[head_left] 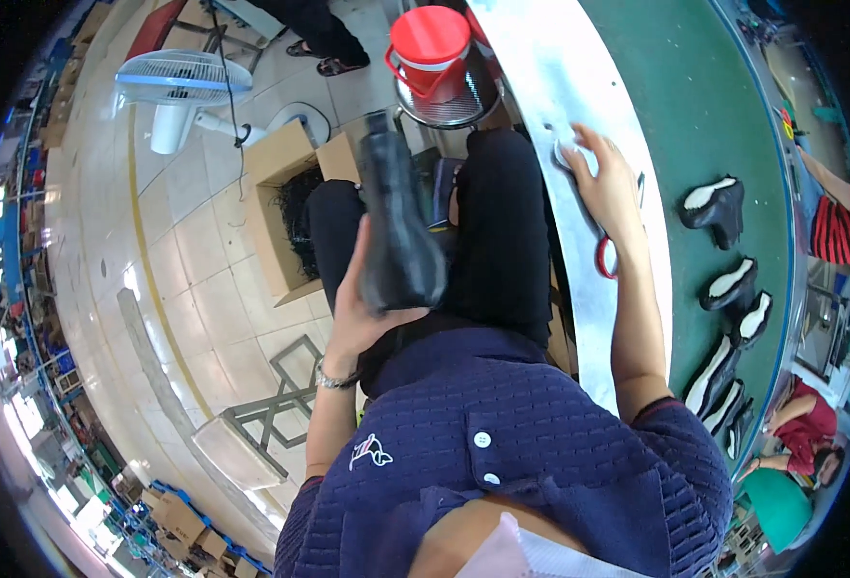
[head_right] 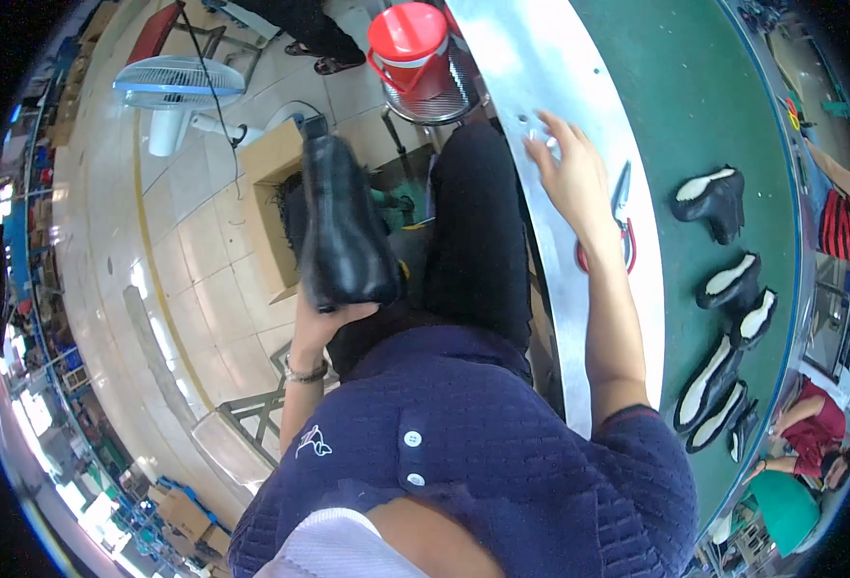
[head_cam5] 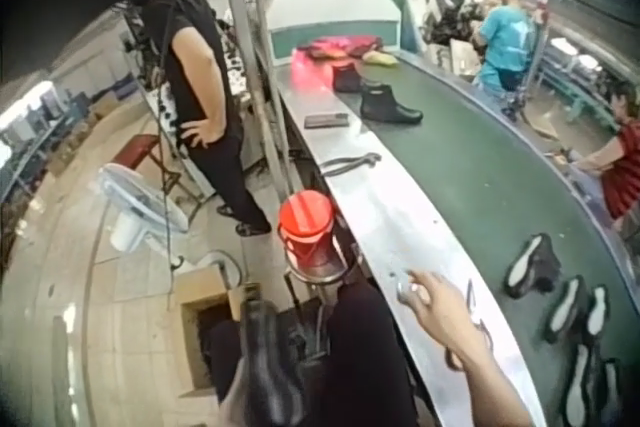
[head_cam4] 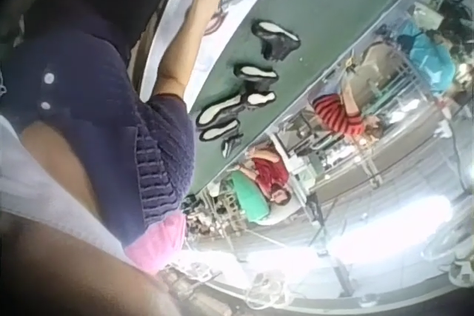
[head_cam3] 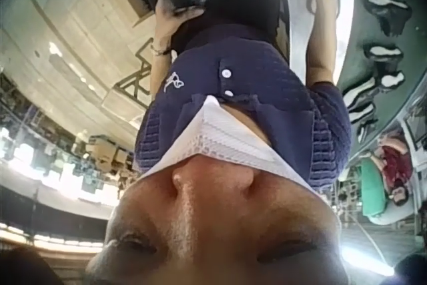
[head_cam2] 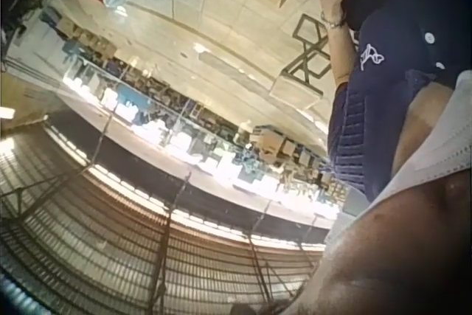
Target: Preparing a shoe upper on a last by cutting excess material and hammering the edges flat at a factory workstation.
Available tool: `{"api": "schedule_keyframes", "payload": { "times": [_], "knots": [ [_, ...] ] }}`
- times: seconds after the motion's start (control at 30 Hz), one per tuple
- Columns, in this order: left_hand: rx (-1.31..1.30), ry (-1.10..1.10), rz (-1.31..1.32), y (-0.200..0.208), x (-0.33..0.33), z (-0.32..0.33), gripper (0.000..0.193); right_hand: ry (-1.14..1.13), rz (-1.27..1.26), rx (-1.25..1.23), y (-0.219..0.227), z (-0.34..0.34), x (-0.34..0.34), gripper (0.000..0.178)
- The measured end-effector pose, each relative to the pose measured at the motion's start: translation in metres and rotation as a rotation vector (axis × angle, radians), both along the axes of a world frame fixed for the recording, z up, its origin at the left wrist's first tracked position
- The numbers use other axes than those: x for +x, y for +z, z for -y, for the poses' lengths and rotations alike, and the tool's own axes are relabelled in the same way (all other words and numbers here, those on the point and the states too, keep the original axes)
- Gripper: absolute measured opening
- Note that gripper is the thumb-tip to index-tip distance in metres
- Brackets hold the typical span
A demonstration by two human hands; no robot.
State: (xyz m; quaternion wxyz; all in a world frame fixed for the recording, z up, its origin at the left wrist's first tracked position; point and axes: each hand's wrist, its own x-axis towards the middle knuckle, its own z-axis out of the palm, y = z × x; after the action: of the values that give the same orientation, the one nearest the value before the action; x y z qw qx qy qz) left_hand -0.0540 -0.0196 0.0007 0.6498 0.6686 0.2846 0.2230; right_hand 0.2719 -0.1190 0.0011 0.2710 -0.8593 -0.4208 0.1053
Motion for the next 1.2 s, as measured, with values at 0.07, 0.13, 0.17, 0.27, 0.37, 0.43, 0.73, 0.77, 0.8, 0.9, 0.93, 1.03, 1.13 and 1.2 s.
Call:
{"api": "schedule_keyframes", "payload": {
  "times": [0.07,0.13,0.17,0.27,0.37,0.43,0.73,0.77,0.8,0.9,0.93,1.03,1.13,1.2],
  "knots": [
    [-0.377,0.131,-0.173,-0.008,-0.038,-0.011,0.086,-0.015,0.223,-0.17,-0.051,0.036,0.013,0.047],
    [-0.578,0.253,-0.136,-0.009,-0.071,-0.022,0.063,-0.095,0.195,-0.276,-0.076,0.058,0.006,0.053],
    [-0.594,0.295,-0.086,-0.01,-0.078,-0.03,0.058,-0.089,0.247,-0.268,-0.077,0.06,0.001,0.054],
    [-0.598,0.4,-0.051,-0.003,-0.073,-0.041,0.05,-0.128,0.235,-0.293,-0.079,0.055,0.004,0.052],
    [-0.808,0.355,-0.175,-0.003,-0.059,-0.055,0.05,-0.109,0.195,-0.277,-0.082,0.048,0.012,0.045],
    [-0.765,0.32,-0.203,-0.003,-0.04,-0.059,0.055,-0.136,-0.005,-0.189,-0.081,0.043,0.015,0.042],
    [-0.614,0.143,-0.198,-0.015,-0.003,-0.071,0.083,0.166,-1.141,-0.056,0.039,-0.038,-0.071,0.058],
    [-0.559,0.139,-0.188,-0.017,-0.005,-0.072,0.083,0.196,-1.268,-0.058,0.043,-0.045,-0.079,0.06],
    [-0.504,0.135,-0.179,-0.019,-0.006,-0.074,0.083,0.224,-1.396,-0.059,0.047,-0.052,-0.087,0.062],
    [-0.381,0.202,-0.061,-0.023,-0.007,-0.086,0.07,0.355,-1.502,-0.218,0.071,-0.087,-0.11,0.06],
    [-0.331,0.286,0.05,-0.025,-0.004,-0.089,0.065,0.352,-1.496,-0.229,0.072,-0.097,-0.111,0.06],
    [-0.047,0.362,-0.039,-0.017,0.013,-0.1,0.049,0.366,-1.497,-0.341,0.072,-0.12,-0.119,0.058],
    [0.153,0.417,-0.077,-0.01,0.024,-0.107,0.031,0.286,-1.446,-0.424,0.069,-0.122,-0.118,0.064],
    [0.18,0.429,-0.071,-0.008,0.022,-0.11,0.023,0.361,-1.361,-0.403,0.071,-0.125,-0.12,0.062]
  ]
}}
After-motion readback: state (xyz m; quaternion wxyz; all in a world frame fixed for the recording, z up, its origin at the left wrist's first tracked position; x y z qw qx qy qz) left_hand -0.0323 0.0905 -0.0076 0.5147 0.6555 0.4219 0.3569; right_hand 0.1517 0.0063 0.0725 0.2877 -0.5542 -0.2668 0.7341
